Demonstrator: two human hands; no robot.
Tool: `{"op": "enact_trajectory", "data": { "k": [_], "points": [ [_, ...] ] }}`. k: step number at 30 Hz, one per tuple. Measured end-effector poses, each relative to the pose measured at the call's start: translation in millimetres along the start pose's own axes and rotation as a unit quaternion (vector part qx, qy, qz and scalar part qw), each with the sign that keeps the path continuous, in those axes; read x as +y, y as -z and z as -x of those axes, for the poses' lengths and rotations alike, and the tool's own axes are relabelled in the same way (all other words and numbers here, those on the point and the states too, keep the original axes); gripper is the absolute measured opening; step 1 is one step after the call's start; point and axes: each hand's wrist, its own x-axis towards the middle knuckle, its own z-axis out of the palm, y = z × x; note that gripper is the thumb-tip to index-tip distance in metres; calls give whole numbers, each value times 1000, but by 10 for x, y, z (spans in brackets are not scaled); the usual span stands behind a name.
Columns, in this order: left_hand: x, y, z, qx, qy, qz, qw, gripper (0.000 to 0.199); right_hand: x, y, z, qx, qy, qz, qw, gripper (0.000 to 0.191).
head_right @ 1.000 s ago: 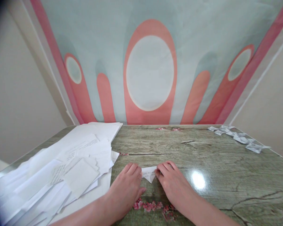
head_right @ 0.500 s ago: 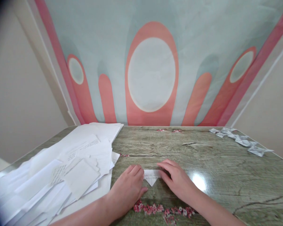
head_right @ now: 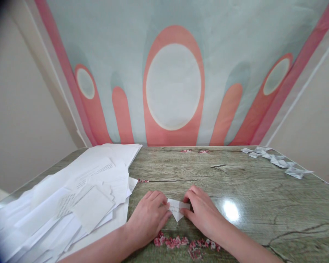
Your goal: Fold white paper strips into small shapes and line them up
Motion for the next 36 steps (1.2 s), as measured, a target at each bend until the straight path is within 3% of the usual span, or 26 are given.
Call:
{"op": "enact_trajectory", "data": {
  "k": [8, 15, 19, 25, 31, 36],
  "points": [
    [-151, -198, -1, 64, 48, 152, 985, 14, -4, -30, 35, -23, -35, -44, 998, 9],
    [-197, -260, 2, 83, 78, 246, 963, 40, -26, -13, 37, -29, -14, -62, 998, 3],
    [-197, -220, -6, 85, 67, 284, 953, 43, -65, 31, 53, -20, 32, -51, 998, 10],
    [-171, -144, -32, 110, 29, 276, 954, 13, -109, 65, 84, 40, 119, 5, 992, 12],
    [-205, -177, -33, 155, 20, 223, 962, 18, -36, -40, 67, 138, 279, 162, 936, 21],
    [-204, -196, -38, 113, 6, 182, 977, 16, -15, -106, 65, 123, 291, 223, 922, 25]
  ]
}}
